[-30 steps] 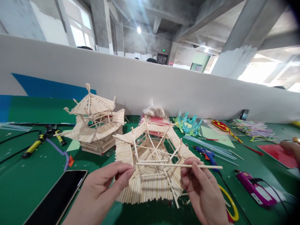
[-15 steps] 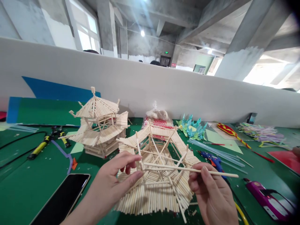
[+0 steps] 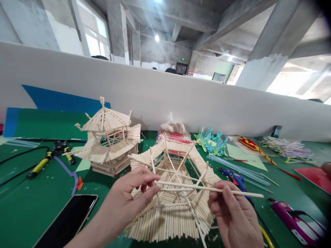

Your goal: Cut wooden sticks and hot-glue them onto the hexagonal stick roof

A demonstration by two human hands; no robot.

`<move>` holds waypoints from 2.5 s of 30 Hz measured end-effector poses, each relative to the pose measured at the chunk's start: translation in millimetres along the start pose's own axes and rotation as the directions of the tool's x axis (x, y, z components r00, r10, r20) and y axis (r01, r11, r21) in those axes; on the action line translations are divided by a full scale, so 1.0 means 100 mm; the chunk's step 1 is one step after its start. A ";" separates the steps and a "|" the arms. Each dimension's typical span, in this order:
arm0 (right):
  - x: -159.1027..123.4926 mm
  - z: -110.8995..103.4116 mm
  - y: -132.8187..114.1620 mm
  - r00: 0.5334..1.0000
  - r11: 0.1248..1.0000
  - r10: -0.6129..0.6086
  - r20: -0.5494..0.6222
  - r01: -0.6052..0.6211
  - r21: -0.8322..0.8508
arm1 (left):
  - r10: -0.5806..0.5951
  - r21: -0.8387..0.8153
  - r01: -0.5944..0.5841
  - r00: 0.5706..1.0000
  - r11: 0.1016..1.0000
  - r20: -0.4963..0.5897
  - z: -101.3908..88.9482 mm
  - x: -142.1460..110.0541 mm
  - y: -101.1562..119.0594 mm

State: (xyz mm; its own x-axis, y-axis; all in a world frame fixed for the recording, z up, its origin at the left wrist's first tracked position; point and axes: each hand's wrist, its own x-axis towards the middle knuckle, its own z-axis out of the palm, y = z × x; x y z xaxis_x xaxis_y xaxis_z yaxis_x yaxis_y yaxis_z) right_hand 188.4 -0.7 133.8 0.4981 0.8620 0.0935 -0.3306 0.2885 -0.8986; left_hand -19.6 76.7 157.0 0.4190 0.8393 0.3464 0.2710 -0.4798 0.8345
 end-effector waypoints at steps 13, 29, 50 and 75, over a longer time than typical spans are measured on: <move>0.02 -0.01 0.01 0.998 0.998 0.012 0.057 -0.015 0.058 | -0.009 0.082 0.004 0.998 0.997 0.068 0.00 0.00 0.00; 0.05 0.04 0.03 0.994 0.991 0.013 0.108 -0.027 0.133 | 0.059 0.136 -0.067 0.996 0.988 0.066 0.01 0.03 -0.02; 0.13 0.16 0.01 0.900 0.659 -0.294 0.323 0.436 -0.613 | 0.093 0.084 -0.088 0.994 0.993 -0.051 0.04 0.02 -0.12; 0.15 0.16 0.03 0.883 0.626 -0.309 0.354 0.468 -0.624 | -0.005 0.025 0.007 0.996 1.000 -0.092 0.09 0.01 -0.01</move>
State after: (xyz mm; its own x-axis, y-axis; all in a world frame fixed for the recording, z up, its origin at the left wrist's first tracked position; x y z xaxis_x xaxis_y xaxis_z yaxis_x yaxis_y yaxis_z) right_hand 181.8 19.8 139.7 0.2585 0.8196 0.5113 0.5263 0.3244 -0.7860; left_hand -11.8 76.4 152.6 0.3359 0.8617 0.3804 0.2955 -0.4799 0.8261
